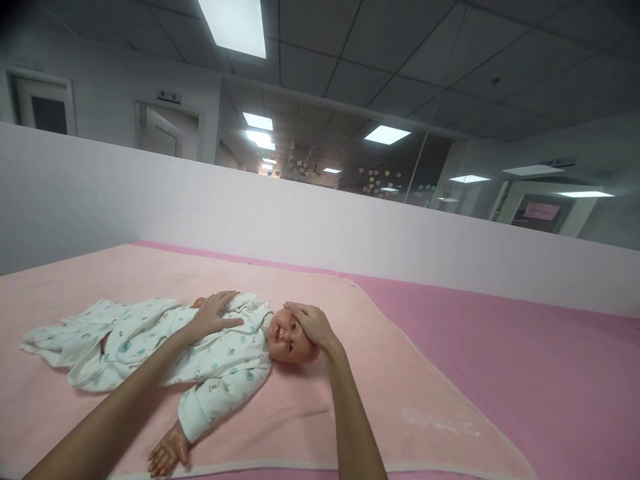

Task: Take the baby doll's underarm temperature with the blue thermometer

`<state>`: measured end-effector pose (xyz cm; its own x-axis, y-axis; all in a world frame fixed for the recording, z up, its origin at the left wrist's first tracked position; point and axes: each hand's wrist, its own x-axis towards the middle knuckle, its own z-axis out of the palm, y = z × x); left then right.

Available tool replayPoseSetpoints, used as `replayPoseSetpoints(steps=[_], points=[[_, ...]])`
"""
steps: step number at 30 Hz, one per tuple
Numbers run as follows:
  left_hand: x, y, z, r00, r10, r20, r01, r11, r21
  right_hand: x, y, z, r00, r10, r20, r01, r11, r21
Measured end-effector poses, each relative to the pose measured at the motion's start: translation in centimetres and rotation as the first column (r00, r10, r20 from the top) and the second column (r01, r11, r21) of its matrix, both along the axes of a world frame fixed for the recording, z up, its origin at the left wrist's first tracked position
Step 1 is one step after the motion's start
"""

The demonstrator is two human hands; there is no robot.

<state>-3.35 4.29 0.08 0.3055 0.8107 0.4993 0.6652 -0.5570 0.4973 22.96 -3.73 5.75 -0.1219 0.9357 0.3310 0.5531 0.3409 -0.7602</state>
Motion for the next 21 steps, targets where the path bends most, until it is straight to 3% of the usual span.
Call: replayPoseSetpoints(steps=[4, 10, 21], points=[[0.0, -0.1, 0.0, 1.0, -0.013, 0.001, 0.013, 1.0, -0.002, 0.6, 0.4, -1.0, 0.988, 0.024, -0.154, -0.019, 0.999, 0.033], [-0.1, -0.2, 0.1, 1.0, 0.0, -0.017, 0.0, 1.0, -0.003, 1.1, 0.9, -2.0, 0.965, 0.036, -0.261, -0.007, 0.994, 0.111], [-0.1, 0.2, -0.3, 1.0, -0.004, -0.001, 0.004, 1.0, 0.025, 1.0, 0.8, -2.1, 0.95, 0.032, -0.311, 0.001, 0.995, 0.103]])
